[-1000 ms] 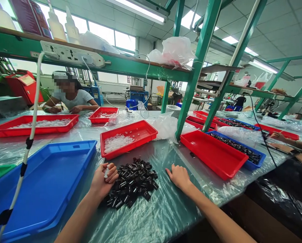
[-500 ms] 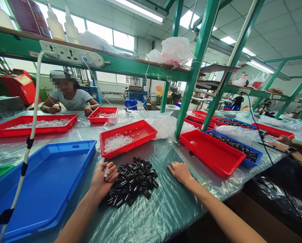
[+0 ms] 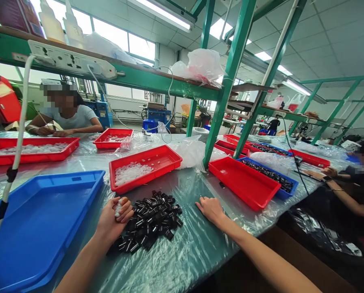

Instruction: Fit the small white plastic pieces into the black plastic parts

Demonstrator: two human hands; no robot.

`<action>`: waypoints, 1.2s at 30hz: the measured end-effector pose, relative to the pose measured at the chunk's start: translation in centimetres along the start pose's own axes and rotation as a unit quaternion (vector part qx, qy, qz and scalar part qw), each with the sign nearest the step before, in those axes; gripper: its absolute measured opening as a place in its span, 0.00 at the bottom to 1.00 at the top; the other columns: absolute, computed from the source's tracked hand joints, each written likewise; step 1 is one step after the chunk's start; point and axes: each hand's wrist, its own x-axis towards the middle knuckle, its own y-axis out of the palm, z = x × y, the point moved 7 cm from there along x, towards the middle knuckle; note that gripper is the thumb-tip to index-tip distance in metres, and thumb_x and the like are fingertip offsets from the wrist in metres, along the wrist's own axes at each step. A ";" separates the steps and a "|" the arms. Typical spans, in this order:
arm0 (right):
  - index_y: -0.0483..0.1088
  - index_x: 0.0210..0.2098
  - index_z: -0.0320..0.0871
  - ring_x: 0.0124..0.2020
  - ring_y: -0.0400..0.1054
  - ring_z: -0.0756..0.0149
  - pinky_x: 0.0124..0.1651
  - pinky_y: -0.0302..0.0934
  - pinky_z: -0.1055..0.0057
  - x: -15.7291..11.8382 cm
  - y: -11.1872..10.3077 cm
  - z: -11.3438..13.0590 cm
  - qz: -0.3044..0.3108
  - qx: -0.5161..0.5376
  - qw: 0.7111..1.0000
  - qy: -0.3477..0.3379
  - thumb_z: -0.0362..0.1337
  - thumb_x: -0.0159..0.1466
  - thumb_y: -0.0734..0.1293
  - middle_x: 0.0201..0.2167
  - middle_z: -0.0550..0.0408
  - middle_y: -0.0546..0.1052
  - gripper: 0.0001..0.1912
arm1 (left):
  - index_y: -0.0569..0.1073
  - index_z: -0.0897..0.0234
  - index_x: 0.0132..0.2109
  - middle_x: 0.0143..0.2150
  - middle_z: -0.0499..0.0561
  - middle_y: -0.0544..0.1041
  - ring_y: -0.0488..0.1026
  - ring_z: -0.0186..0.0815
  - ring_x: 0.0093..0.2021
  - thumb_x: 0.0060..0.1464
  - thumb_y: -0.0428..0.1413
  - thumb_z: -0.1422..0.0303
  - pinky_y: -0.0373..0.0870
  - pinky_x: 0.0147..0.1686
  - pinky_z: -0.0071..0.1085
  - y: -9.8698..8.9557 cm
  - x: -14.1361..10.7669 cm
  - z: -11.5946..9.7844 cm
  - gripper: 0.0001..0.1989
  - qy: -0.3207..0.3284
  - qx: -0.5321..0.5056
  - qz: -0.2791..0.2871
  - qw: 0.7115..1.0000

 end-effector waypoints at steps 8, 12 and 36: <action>0.74 0.35 0.38 0.39 0.76 0.53 0.37 0.61 0.69 0.2 0.8 -0.7 0.013 0.100 0.994 0.044 0.42 0.71 0.56 0.35 0.40 0.80 0.20 | 0.60 0.62 0.22 0.15 0.42 0.56 0.50 0.26 0.11 0.57 0.46 0.73 0.50 0.10 0.24 0.2 0.0 0.1 0.14 -0.001 0.019 0.006 1.000; 0.68 0.22 0.41 0.32 0.73 0.61 0.33 0.57 0.72 0.4 0.9 -2.3 -0.010 0.222 0.973 0.067 0.46 0.69 0.57 0.26 0.48 0.77 0.23 | 0.59 0.62 0.22 0.14 0.42 0.56 0.50 0.26 0.10 0.57 0.45 0.73 0.49 0.09 0.24 0.1 -0.1 -0.1 0.14 0.000 0.008 -0.001 1.000; 0.72 0.20 0.40 0.25 0.69 0.66 0.27 0.52 0.73 24.2 -11.9 15.5 -0.070 0.432 0.898 -0.050 0.51 0.67 0.57 0.17 0.52 0.72 0.28 | 0.59 0.62 0.21 0.11 0.41 0.53 0.42 0.23 0.10 0.56 0.46 0.64 0.37 0.11 0.22 -1.1 0.8 1.0 0.16 0.004 -0.078 -0.023 0.997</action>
